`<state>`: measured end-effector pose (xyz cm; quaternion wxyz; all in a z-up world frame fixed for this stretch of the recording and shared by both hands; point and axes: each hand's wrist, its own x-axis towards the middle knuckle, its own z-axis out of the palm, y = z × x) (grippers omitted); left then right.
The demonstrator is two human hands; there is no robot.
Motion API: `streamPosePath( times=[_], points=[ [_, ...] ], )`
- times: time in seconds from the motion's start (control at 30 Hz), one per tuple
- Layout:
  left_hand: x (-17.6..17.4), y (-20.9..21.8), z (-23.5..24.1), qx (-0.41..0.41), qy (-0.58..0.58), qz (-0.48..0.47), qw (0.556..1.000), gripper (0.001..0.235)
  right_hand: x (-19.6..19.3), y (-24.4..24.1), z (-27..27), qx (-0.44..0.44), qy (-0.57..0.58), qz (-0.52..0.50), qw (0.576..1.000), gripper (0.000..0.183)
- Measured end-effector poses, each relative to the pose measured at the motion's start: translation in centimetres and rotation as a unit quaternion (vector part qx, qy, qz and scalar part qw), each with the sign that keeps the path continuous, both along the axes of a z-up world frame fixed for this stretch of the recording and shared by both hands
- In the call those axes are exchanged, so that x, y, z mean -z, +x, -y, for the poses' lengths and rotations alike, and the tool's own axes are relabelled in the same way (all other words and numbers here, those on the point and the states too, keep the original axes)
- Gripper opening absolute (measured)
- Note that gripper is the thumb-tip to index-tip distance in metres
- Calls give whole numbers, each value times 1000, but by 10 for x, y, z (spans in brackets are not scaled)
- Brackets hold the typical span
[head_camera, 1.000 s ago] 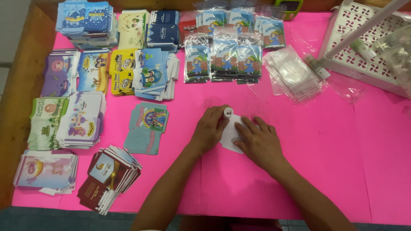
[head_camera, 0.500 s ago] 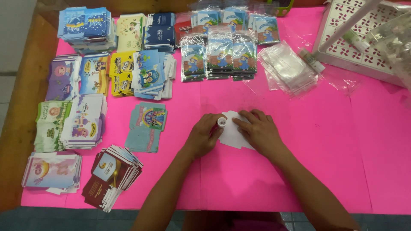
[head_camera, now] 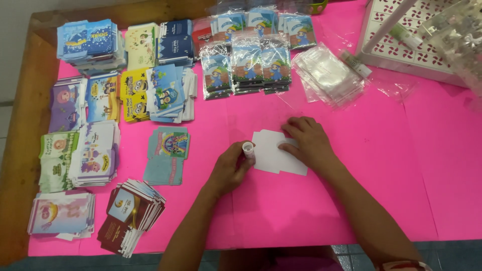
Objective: Applying glue to paper cards and attaching stickers to them
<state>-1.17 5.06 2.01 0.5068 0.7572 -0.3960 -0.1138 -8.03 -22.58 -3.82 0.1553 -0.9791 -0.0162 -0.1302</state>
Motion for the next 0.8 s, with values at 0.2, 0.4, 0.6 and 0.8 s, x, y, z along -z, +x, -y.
streamPosePath(
  times=[0.2, 0.4, 0.6, 0.8],
  points=[
    [7, 7, -5, 0, -128, -148, 981, 31, -38, -10, 2, 11, 67, -90, 994, 64],
    [9, 12, -5, -1, -170, -182, 969, 32, -50, -10, -7, 59, 92, -212, 971, 56],
    [28, 17, -10, -15, -195, -211, 958, 34, -43, -13, -11, 55, 101, -188, 975, 38],
    [5, 4, -1, -42, -164, -153, 974, 36, -25, -7, -8, -31, 69, -58, 995, 36]
  ],
)
